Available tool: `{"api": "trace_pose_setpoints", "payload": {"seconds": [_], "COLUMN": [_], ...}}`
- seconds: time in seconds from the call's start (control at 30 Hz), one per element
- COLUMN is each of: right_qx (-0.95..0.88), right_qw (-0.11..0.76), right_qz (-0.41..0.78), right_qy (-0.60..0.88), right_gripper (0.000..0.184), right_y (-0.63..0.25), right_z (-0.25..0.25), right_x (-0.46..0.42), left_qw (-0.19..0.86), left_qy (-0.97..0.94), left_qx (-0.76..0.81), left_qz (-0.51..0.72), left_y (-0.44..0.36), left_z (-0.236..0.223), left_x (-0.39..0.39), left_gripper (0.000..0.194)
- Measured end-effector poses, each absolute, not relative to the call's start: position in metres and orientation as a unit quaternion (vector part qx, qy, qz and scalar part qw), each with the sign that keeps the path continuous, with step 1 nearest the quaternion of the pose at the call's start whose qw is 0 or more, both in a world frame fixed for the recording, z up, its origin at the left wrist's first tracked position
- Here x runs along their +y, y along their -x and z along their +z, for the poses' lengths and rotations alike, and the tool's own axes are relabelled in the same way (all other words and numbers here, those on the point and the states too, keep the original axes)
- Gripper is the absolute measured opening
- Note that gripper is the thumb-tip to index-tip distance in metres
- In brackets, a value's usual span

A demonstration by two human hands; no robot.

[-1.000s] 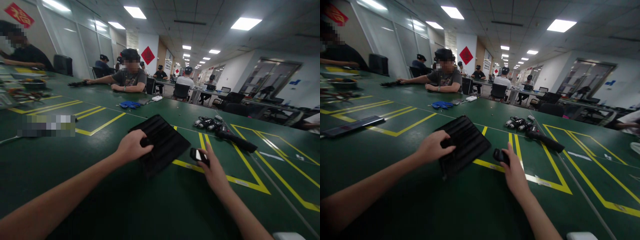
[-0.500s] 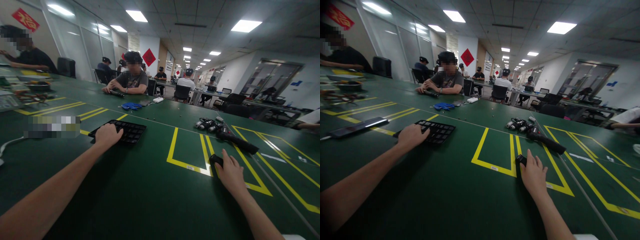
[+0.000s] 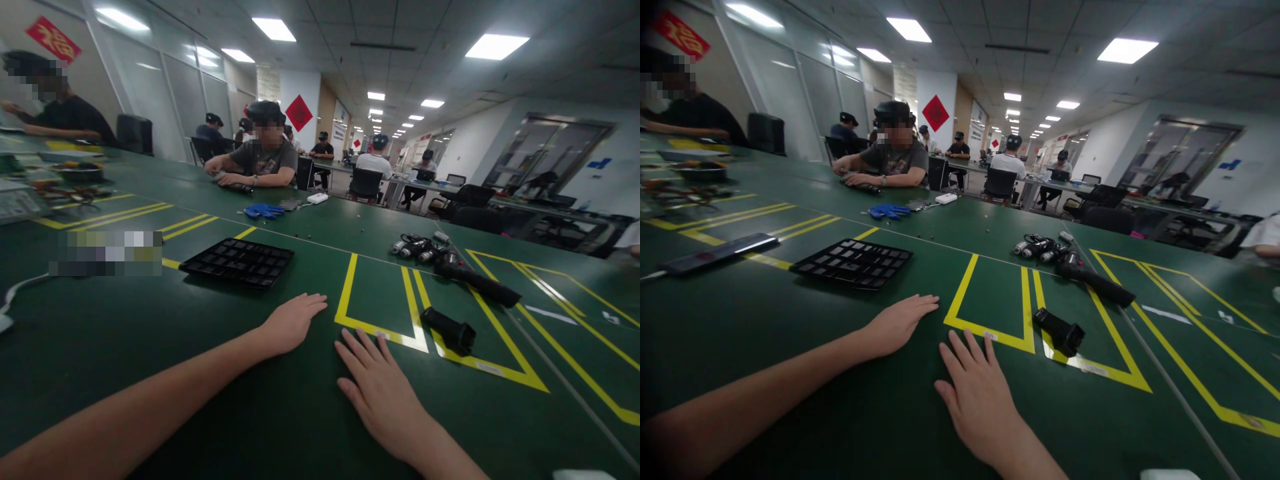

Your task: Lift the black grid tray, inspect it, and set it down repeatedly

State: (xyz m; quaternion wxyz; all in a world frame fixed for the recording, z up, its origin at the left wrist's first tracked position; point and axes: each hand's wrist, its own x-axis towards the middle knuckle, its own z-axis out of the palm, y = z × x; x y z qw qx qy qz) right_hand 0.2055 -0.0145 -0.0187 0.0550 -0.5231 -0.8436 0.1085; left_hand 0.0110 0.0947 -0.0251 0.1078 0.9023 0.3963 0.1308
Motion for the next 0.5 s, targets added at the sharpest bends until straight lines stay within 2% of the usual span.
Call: {"api": "trace_pose_setpoints", "payload": {"seconds": [0.13,0.23,0.3,0.4,0.5], "right_qx": [-0.822,-0.722,-0.638,-0.573,-0.571], "right_qw": [0.096,0.132,0.123,0.086,0.078], "right_qz": [0.026,-0.108,-0.153,-0.092,-0.062], "right_qy": [0.561,0.671,0.744,0.810,0.815], "right_gripper": [0.050,0.050,0.052,0.056,0.057], "right_y": [-0.236,-0.277,-0.303,-0.328,-0.336], "right_z": [-0.015,-0.019,-0.024,-0.034,-0.042], "right_x": [0.002,0.018,0.025,0.029,0.030], "left_qw": [0.072,0.160,0.219,0.250,0.221], "left_qy": [-0.916,-0.946,-0.948,-0.941,-0.945], "left_qx": [0.356,0.265,0.228,0.224,0.232], "left_qz": [0.168,0.092,0.042,0.039,0.072], "left_y": [-0.014,-0.021,-0.024,-0.027,-0.024], "left_z": [-0.010,0.000,0.003,0.004,-0.001], "left_x": [0.068,0.033,0.015,0.007,0.020], "left_gripper": [0.044,0.051,0.055,0.054,0.042]}}
